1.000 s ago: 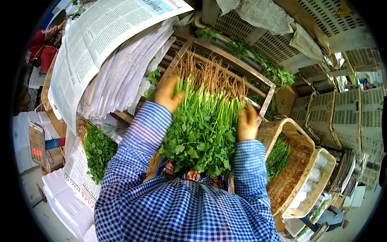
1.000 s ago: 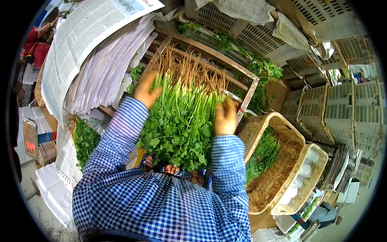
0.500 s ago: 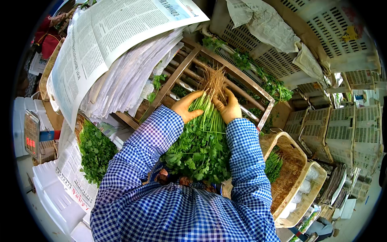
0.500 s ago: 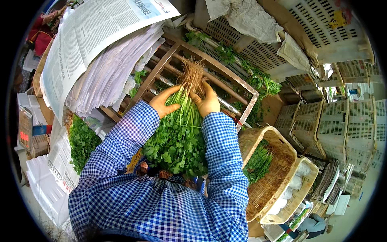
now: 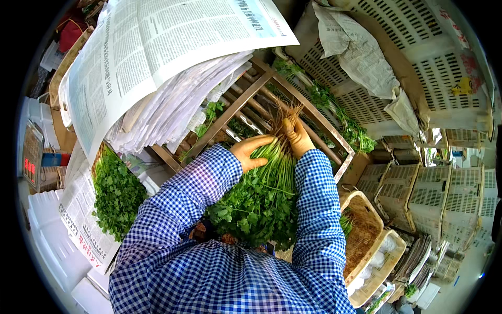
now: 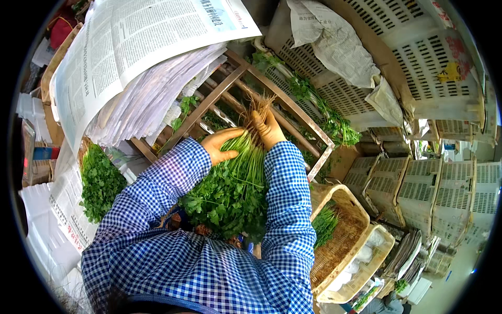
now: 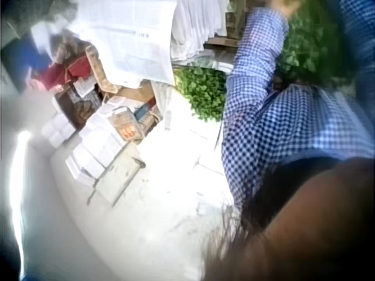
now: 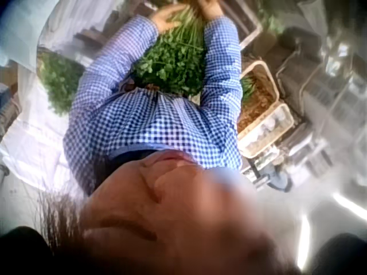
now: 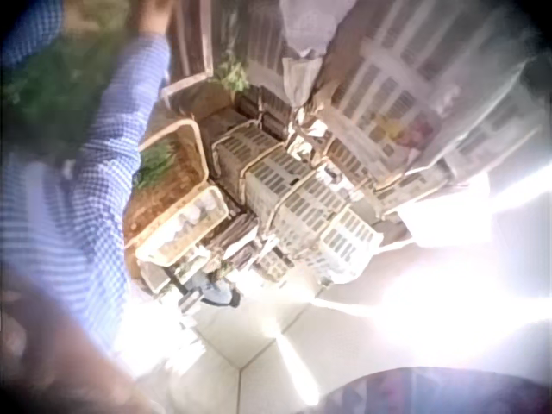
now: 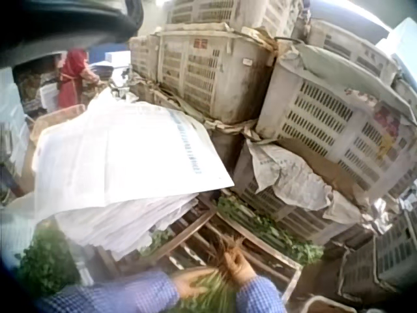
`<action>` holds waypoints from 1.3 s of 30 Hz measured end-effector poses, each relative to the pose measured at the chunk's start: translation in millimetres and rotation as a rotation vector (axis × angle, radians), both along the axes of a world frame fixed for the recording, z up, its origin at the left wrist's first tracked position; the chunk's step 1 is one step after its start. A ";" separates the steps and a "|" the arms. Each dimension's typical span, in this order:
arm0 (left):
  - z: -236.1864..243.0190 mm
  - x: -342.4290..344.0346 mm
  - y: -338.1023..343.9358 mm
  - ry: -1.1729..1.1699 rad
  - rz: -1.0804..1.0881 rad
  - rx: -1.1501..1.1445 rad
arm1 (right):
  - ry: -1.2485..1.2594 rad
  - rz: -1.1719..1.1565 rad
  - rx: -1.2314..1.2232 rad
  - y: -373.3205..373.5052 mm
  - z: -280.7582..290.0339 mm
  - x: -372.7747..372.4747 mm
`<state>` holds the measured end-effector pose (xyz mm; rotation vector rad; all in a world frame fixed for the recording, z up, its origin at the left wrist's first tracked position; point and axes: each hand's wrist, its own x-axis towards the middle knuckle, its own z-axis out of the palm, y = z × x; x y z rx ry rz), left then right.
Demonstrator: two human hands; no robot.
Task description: The person sorts bunches of cilantro by hand, removing loose leaves and debris before organizing the bundles into plastic crates lined with newspaper.
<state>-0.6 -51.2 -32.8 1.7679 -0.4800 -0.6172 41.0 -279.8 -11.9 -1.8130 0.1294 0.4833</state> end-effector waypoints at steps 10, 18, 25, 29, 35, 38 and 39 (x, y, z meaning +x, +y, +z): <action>5.4 -14.2 9.3 -0.305 -0.069 -0.064 | 0.096 -0.012 0.203 -3.2 8.9 -3.6; 89.3 -86.2 94.0 -0.429 0.397 -0.124 | -0.308 -0.193 -0.331 25.0 137.4 -93.1; 115.0 -141.1 107.8 -0.586 0.391 -0.200 | -0.422 -0.983 -0.169 -14.5 244.6 -105.8; 116.5 -131.7 93.3 -0.681 0.346 -0.347 | -0.879 -0.454 -0.748 -49.1 197.5 -87.8; 131.5 -138.8 80.4 -0.455 0.468 -0.213 | -0.997 -0.359 -1.239 -119.9 190.6 -57.3; 129.0 -127.1 48.5 -0.647 0.238 -0.468 | -0.941 -0.510 -0.948 -106.5 197.4 -48.2; 136.3 -114.0 38.8 -0.749 0.134 -0.424 | -0.960 -0.537 -0.901 -94.7 209.2 -48.8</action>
